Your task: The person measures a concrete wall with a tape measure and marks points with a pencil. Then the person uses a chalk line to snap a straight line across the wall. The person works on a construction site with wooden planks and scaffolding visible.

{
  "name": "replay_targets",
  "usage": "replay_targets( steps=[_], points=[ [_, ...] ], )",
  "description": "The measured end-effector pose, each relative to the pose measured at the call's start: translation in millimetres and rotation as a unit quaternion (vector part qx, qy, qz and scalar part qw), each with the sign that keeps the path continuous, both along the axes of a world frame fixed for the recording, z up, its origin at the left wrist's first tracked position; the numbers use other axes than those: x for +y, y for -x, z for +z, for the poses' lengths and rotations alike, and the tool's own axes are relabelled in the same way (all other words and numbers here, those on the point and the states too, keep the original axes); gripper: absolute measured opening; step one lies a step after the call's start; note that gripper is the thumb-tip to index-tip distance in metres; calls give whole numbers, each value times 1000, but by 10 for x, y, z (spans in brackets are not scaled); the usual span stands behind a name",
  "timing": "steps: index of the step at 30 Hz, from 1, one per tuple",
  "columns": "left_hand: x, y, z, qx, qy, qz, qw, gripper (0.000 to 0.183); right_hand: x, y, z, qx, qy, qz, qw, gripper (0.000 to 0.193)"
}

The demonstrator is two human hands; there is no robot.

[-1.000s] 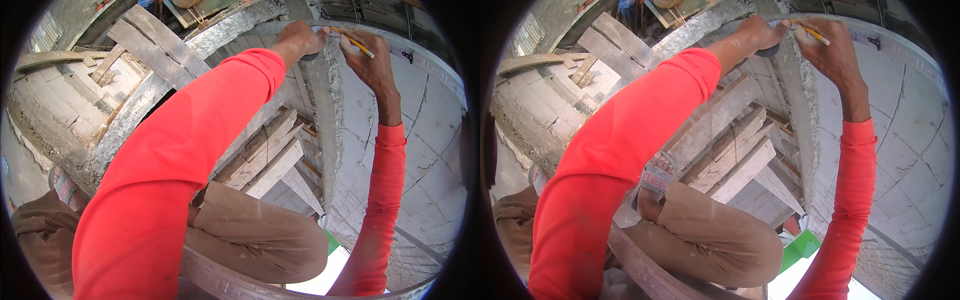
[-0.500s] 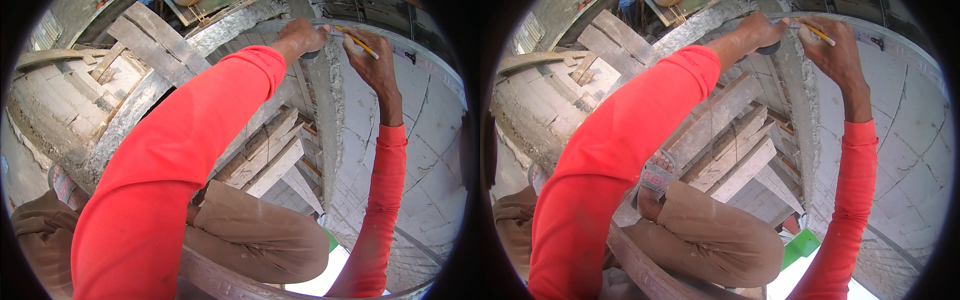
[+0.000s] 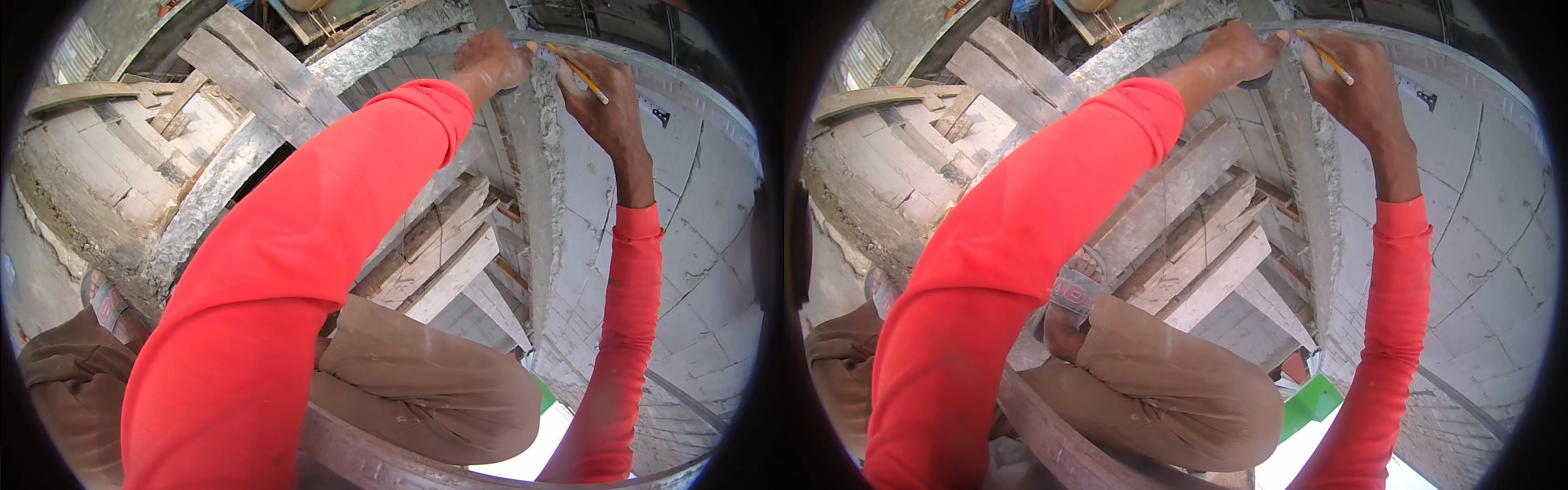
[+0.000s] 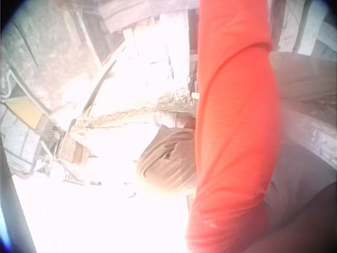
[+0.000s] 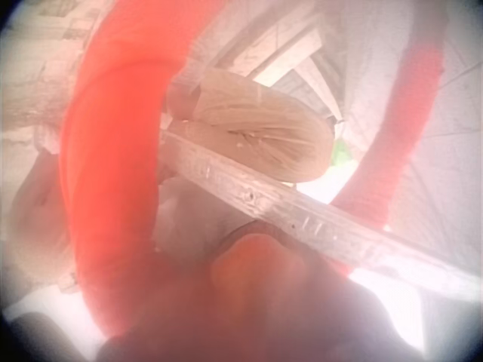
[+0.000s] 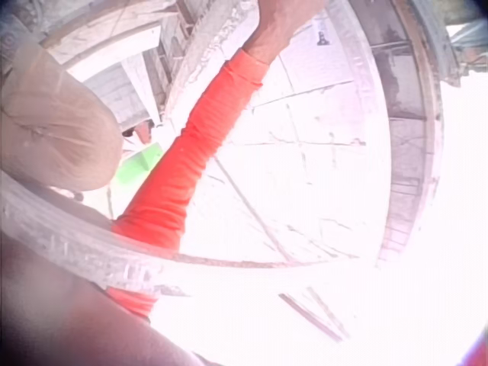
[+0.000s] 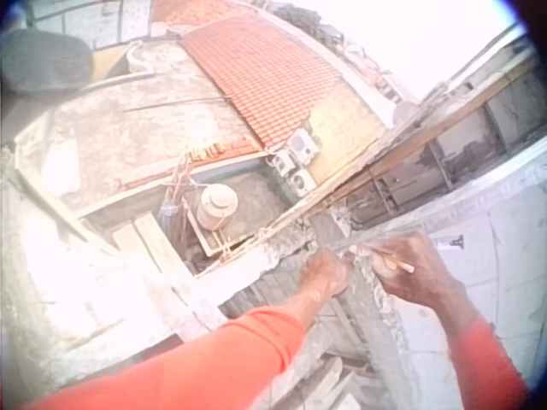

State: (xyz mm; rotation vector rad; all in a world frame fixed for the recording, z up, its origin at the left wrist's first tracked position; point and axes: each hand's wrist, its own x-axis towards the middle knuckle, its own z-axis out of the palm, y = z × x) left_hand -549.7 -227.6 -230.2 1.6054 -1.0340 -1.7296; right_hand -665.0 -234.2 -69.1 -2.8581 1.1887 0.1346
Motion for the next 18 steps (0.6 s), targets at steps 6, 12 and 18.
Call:
replay_targets(
  steps=[6, 12, 18],
  points=[
    [71, -15, -52, -29, 48, -13, 998, 80, -45, 54, 11, 16, 26, 58, 998, 28],
    [163, 2, -66, -21, 33, -25, 999, 83, -5, 40, 33, 15, -7, 42, 999, 25],
    [234, -7, -27, 0, 8, -31, 999, 75, -9, 96, -2, -2, -4, 36, 999, 25]
  ],
)
